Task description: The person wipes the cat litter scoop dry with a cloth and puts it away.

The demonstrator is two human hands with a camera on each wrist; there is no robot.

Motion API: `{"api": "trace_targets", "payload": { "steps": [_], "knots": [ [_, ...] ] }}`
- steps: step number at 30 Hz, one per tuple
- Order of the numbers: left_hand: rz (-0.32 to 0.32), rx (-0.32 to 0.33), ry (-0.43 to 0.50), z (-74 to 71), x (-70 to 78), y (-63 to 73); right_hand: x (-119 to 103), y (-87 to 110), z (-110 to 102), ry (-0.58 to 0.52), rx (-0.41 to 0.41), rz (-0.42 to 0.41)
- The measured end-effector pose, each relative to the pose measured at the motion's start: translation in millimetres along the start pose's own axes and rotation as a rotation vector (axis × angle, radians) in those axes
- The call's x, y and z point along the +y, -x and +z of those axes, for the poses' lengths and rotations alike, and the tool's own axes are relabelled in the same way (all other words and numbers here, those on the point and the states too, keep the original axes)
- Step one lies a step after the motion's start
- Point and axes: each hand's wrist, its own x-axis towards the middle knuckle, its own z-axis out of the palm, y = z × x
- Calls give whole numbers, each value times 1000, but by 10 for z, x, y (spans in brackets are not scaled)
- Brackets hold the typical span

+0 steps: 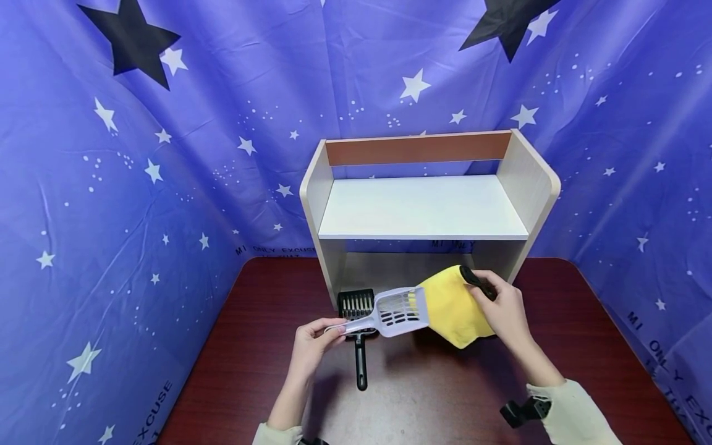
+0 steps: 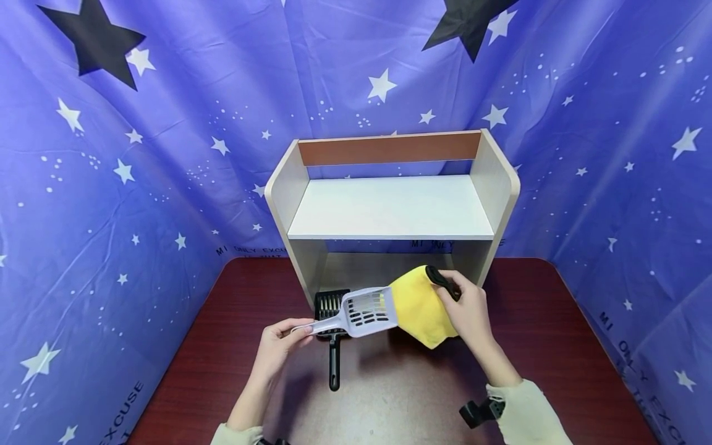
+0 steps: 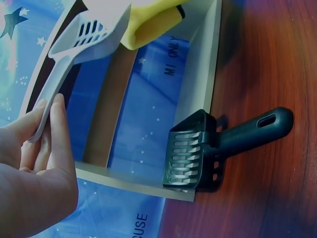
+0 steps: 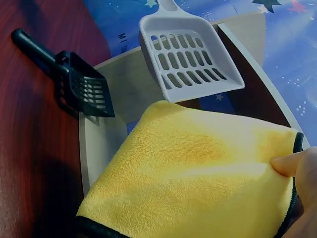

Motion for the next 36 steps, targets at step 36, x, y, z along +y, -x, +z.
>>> {"api": "trace_targets", "payload": {
  "steps": [36],
  "knots": [
    [26, -94, -53, 184, -69, 4, -252, 48, 154, -376, -579, -314]
  ]
}}
